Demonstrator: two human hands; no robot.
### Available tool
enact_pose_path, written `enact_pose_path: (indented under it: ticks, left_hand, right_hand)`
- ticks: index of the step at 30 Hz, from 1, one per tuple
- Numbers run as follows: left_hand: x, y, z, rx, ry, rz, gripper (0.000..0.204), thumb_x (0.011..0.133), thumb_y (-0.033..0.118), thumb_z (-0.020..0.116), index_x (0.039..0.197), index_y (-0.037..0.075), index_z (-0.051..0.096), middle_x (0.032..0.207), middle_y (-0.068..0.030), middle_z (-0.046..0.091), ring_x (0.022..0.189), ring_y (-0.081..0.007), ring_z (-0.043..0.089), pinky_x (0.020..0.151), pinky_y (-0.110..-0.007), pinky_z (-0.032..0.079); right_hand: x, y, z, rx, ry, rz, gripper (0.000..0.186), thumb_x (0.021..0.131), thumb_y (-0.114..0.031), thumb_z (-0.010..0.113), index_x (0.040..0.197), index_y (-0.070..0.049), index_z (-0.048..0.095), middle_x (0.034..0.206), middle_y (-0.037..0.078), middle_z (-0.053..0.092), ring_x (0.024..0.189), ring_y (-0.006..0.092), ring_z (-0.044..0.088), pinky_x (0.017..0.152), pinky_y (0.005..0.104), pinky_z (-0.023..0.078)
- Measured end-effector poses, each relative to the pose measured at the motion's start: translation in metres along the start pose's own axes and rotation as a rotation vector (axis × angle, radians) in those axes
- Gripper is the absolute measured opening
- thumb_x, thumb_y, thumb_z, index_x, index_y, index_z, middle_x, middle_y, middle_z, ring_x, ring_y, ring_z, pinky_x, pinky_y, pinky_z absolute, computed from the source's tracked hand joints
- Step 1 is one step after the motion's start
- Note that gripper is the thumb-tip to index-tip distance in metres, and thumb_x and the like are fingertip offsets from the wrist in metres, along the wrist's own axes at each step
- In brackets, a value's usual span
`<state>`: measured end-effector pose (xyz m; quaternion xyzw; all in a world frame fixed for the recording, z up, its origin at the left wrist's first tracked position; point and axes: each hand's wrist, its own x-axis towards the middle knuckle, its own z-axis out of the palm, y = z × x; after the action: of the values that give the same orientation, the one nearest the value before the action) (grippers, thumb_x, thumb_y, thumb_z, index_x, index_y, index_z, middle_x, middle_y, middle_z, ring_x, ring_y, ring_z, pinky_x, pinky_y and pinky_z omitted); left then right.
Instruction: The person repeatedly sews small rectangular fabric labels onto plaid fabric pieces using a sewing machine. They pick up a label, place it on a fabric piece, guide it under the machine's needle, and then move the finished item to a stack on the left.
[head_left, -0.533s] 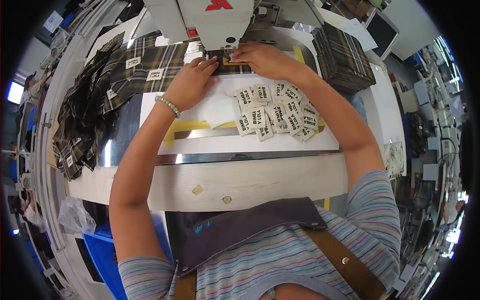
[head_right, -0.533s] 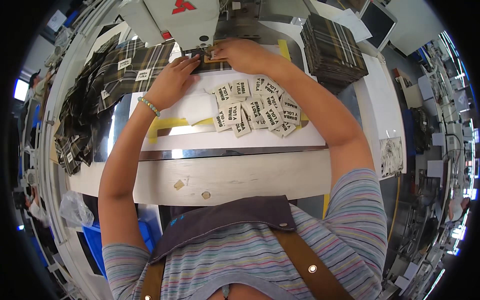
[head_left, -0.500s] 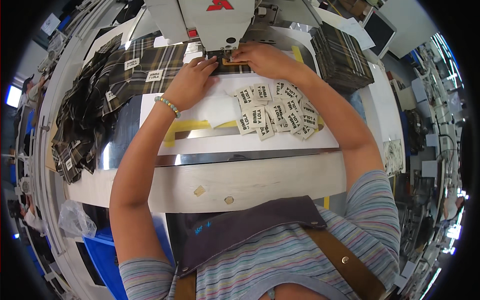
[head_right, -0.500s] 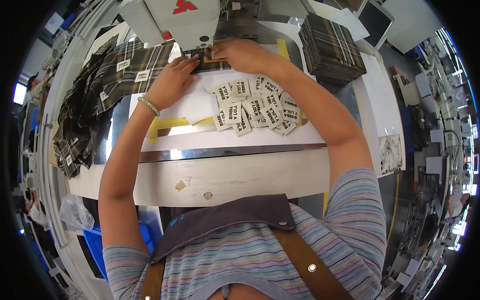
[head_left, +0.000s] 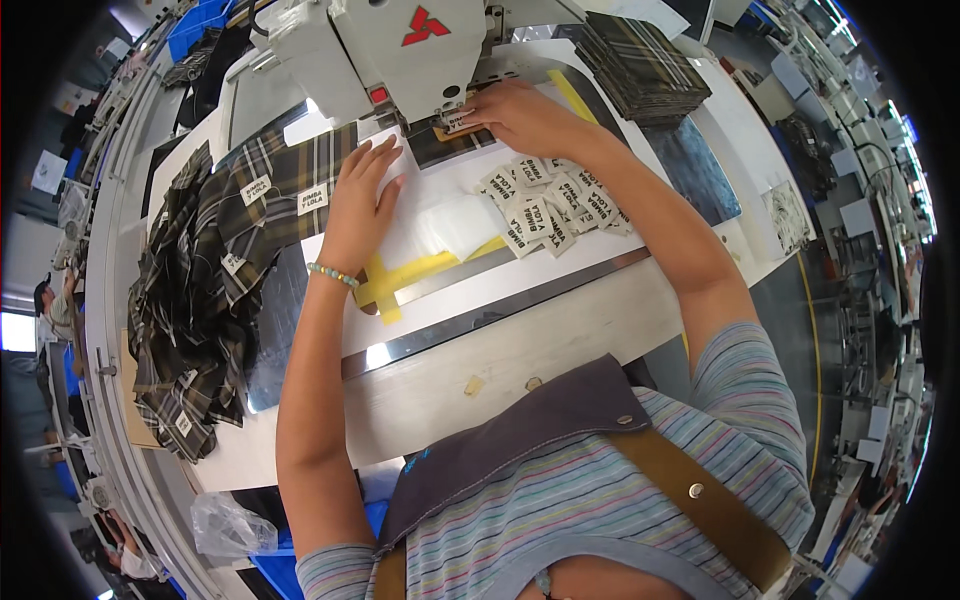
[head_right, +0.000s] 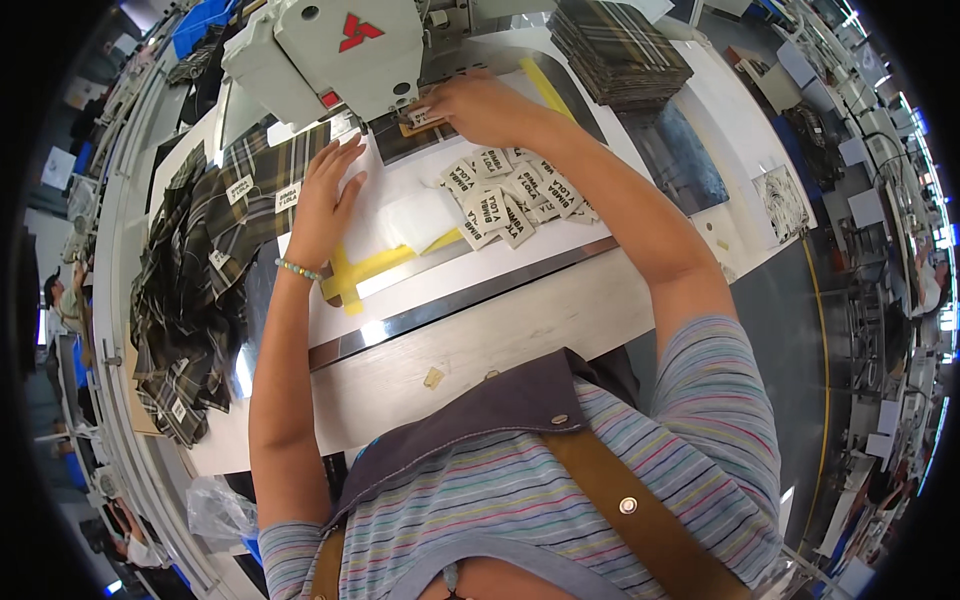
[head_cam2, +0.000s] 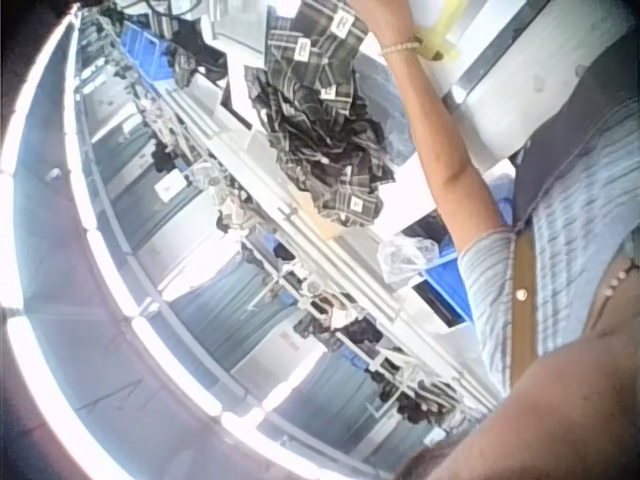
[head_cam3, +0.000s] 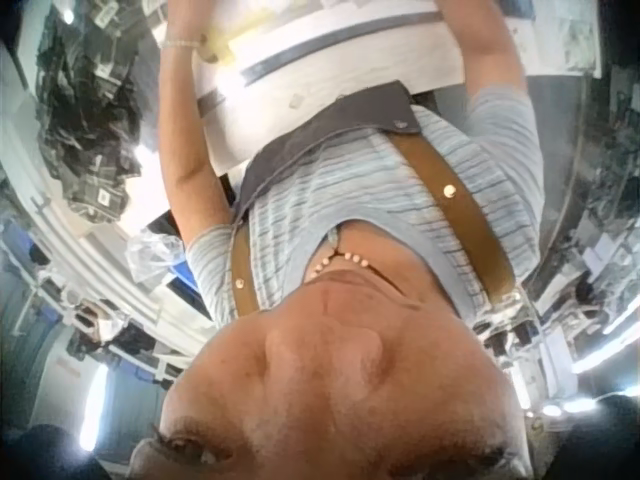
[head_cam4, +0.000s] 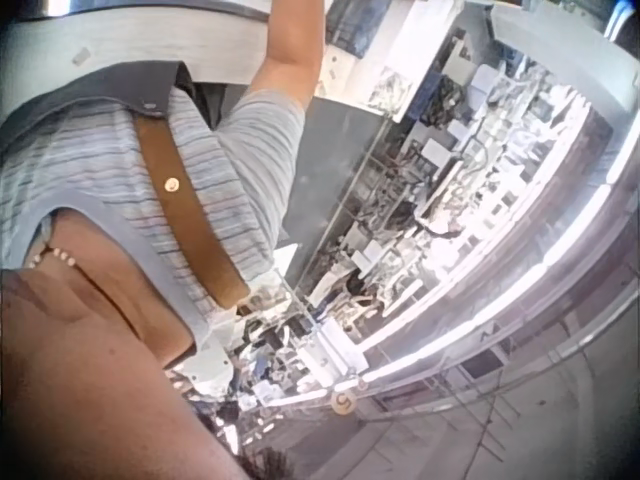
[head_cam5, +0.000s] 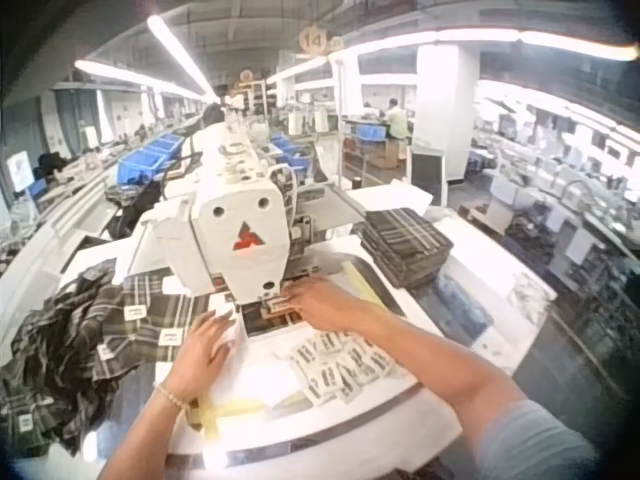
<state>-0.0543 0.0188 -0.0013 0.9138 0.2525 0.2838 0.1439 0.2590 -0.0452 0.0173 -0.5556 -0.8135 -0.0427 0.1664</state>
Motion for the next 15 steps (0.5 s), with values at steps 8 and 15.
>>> enact_pose_path:
  ticks: [8,15]
  left_hand:
    - [0.005,-0.002,0.005,0.072,-0.109,0.115,0.042,0.104,0.016,0.066,0.145,0.005,0.063,0.159,-0.0114,0.057,0.152,-0.0409,0.043,0.126,-0.049,0.038]
    - [0.022,-0.009,0.018,0.106,-0.153,0.107,0.042,0.105,0.018,0.066,0.145,0.004,0.064,0.159,-0.0110,0.057,0.151,-0.0423,0.044,0.126,-0.049,0.038]
  right_hand:
    - [-0.056,0.026,-0.035,0.030,0.066,0.095,0.030,0.103,-0.009,0.061,0.127,-0.007,0.077,0.144,0.008,0.068,0.139,0.0307,0.056,0.121,0.0428,0.042]
    - [-0.074,0.030,-0.018,0.132,0.131,0.103,0.026,0.102,-0.007,0.062,0.123,-0.006,0.078,0.139,0.008,0.071,0.136,0.0312,0.059,0.119,0.0441,0.043]
